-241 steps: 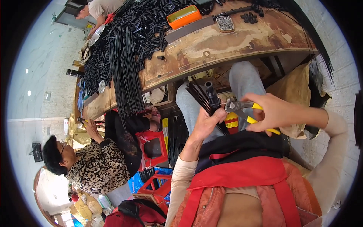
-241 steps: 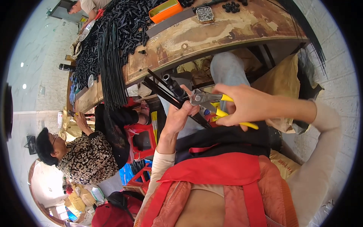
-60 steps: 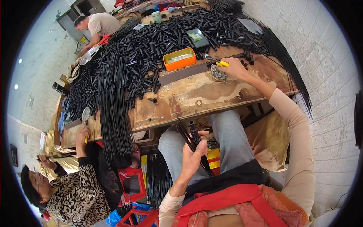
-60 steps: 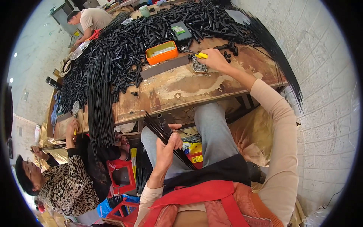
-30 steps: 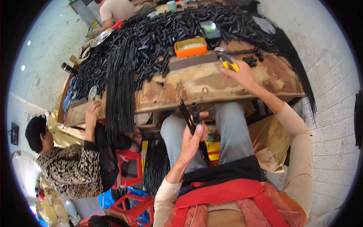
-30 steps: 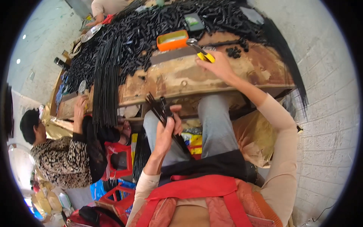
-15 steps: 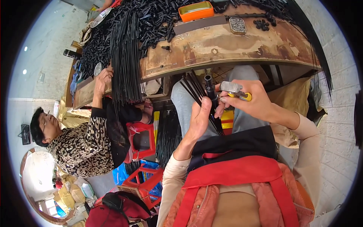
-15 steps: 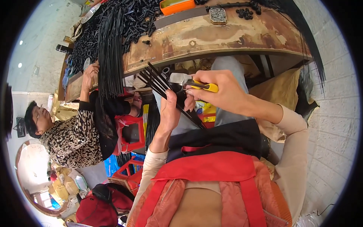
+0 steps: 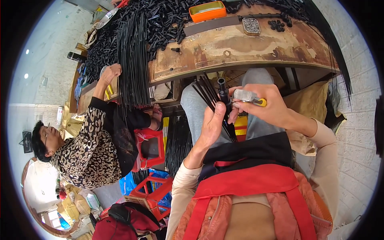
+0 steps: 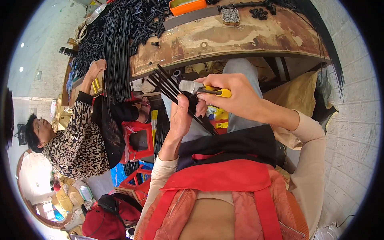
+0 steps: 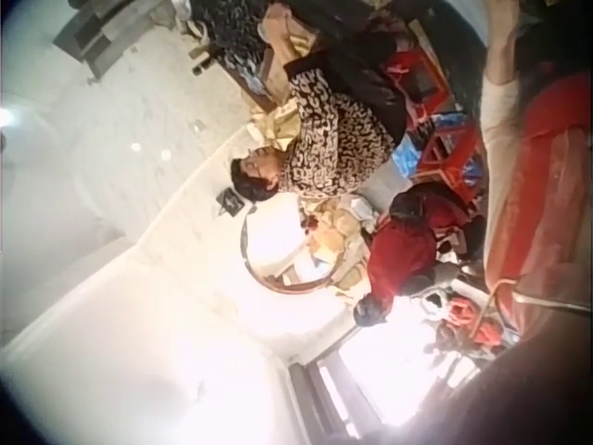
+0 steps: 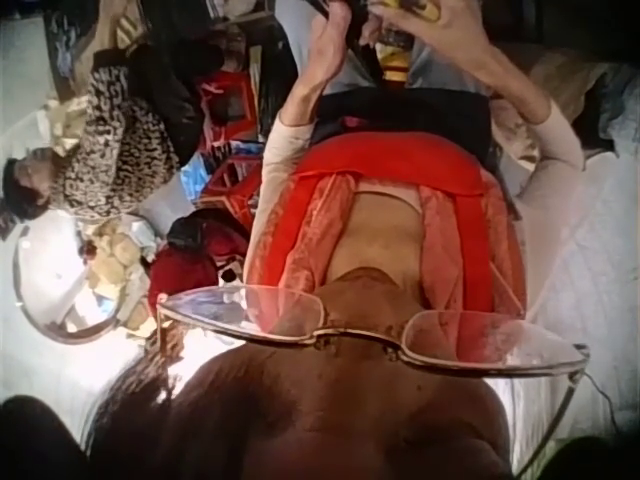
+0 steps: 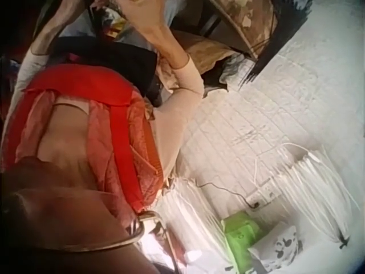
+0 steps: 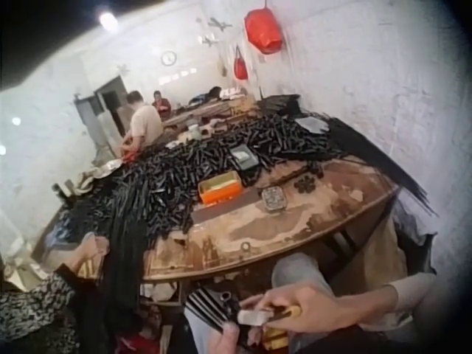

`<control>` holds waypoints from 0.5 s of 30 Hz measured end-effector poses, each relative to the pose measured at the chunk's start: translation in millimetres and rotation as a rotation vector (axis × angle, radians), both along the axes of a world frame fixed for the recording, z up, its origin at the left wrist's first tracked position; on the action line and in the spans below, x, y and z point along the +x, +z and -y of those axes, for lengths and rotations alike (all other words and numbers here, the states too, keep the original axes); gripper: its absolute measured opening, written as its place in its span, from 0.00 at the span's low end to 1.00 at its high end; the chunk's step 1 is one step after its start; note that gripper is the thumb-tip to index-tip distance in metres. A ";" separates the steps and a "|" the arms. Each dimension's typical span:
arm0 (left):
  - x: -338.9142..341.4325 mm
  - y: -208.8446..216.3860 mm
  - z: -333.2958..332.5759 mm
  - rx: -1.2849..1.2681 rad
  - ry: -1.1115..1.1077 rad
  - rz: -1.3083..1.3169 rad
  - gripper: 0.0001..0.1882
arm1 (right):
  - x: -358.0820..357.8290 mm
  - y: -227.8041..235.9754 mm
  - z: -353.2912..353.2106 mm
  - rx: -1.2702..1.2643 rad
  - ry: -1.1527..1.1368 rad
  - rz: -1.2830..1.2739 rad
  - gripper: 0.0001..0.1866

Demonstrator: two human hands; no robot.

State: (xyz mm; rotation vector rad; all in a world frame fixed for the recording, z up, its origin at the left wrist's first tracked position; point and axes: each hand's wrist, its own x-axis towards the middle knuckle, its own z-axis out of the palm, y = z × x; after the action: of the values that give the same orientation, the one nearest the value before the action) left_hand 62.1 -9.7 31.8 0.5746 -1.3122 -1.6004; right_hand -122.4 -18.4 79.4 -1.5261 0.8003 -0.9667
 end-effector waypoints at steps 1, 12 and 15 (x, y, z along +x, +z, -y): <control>-0.5 -0.9 0.7 -0.008 0.005 0.014 0.39 | -0.2 -2.0 1.2 0.000 -0.001 -0.001 0.07; 4.3 0.8 -1.5 0.119 -0.083 -0.043 0.43 | -12.8 17.7 35.9 -0.379 0.166 -0.341 0.12; 2.9 2.2 1.5 0.119 -0.081 -0.060 0.42 | -6.5 9.3 26.2 -0.154 0.077 -0.266 0.15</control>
State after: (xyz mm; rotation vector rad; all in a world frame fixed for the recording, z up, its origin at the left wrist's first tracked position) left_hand 65.0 -11.2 34.0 0.5469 -1.2155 -1.7585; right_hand -128.9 -44.6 88.7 -1.8324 0.8611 -0.7926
